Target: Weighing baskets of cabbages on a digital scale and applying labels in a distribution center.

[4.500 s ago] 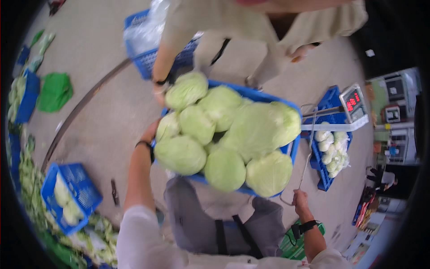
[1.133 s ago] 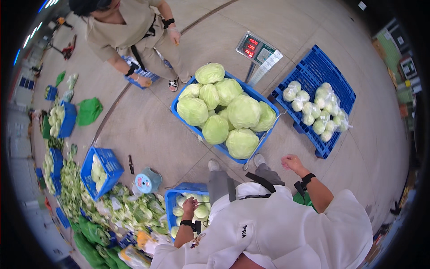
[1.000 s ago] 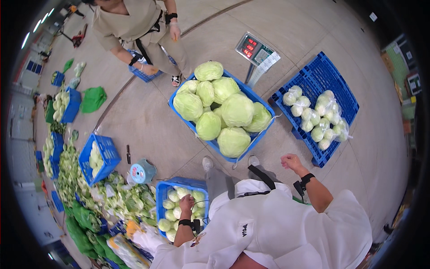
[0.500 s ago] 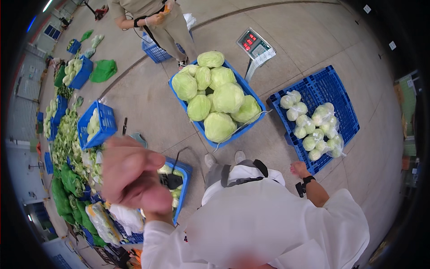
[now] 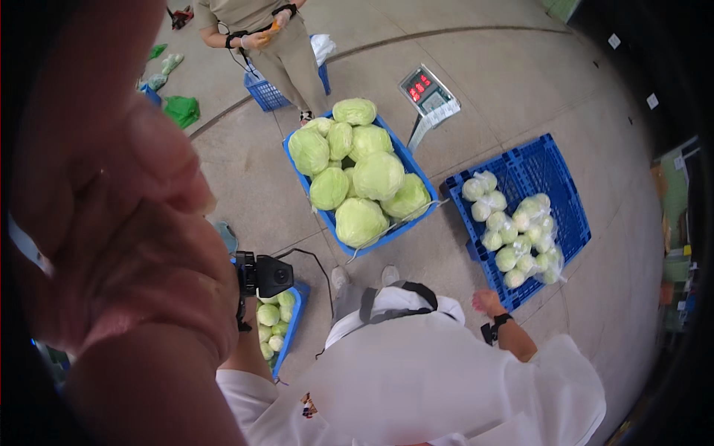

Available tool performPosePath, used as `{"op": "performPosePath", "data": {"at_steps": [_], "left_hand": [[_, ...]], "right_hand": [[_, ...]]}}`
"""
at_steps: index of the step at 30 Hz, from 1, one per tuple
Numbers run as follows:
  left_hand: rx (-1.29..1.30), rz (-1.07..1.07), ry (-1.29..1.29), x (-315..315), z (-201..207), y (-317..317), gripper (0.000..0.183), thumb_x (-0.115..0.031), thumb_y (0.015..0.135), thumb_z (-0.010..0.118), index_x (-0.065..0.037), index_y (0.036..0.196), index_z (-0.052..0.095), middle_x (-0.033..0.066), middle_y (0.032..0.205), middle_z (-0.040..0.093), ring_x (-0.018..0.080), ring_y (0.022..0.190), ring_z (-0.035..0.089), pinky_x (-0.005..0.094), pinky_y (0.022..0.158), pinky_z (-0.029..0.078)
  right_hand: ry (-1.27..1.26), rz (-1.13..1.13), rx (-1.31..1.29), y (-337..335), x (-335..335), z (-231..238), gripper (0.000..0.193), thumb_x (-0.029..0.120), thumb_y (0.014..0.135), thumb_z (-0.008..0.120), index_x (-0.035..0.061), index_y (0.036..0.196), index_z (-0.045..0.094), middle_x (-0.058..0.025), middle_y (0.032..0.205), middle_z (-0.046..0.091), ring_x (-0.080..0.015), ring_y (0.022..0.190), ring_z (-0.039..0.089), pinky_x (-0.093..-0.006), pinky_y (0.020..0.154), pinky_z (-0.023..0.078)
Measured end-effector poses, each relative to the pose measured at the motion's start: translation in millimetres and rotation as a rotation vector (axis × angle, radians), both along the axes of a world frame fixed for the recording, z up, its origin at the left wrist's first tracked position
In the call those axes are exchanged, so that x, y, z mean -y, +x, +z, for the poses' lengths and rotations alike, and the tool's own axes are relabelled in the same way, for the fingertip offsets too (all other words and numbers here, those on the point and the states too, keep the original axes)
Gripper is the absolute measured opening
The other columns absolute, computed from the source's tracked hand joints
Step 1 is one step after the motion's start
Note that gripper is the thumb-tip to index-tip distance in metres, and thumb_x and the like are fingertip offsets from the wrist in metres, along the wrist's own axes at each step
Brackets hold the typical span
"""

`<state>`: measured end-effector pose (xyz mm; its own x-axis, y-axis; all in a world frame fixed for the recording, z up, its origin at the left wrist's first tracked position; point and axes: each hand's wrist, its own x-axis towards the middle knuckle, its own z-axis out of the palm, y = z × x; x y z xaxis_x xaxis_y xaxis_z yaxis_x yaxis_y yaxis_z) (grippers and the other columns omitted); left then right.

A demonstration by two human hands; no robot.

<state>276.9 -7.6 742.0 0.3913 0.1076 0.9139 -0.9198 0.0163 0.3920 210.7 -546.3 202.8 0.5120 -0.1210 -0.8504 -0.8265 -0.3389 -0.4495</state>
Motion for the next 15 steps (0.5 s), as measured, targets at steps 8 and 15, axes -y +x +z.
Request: {"op": "performPosePath", "data": {"at_steps": [8,15], "left_hand": [[-0.039,-0.088,-0.014,9.1,7.8,-4.2,0.036,-0.042,0.074,0.064,-0.009,0.079,0.050,0.0052,0.086,0.051,0.0129,0.073,0.043,0.0253,0.062,0.032],[0.043,-0.069,0.030,16.9,37.9,2.6,0.035,-0.043,0.076,0.062,-0.010,0.078,0.050,0.0030,0.083,0.050,0.0117,0.074,0.044,0.0252,0.067,0.034]], "right_hand": [[0.006,-0.024,0.046,7.5,7.4,-2.6,0.019,0.019,0.080,0.056,0.0017,0.088,0.061,-0.0103,0.074,0.062,-0.0200,0.062,0.060,-0.0320,0.054,0.050],[0.001,-0.033,0.091,10.6,8.0,-2.5,0.016,0.013,0.078,0.057,-0.0018,0.083,0.063,-0.0115,0.069,0.063,-0.0193,0.057,0.061,-0.0317,0.050,0.052]]}}
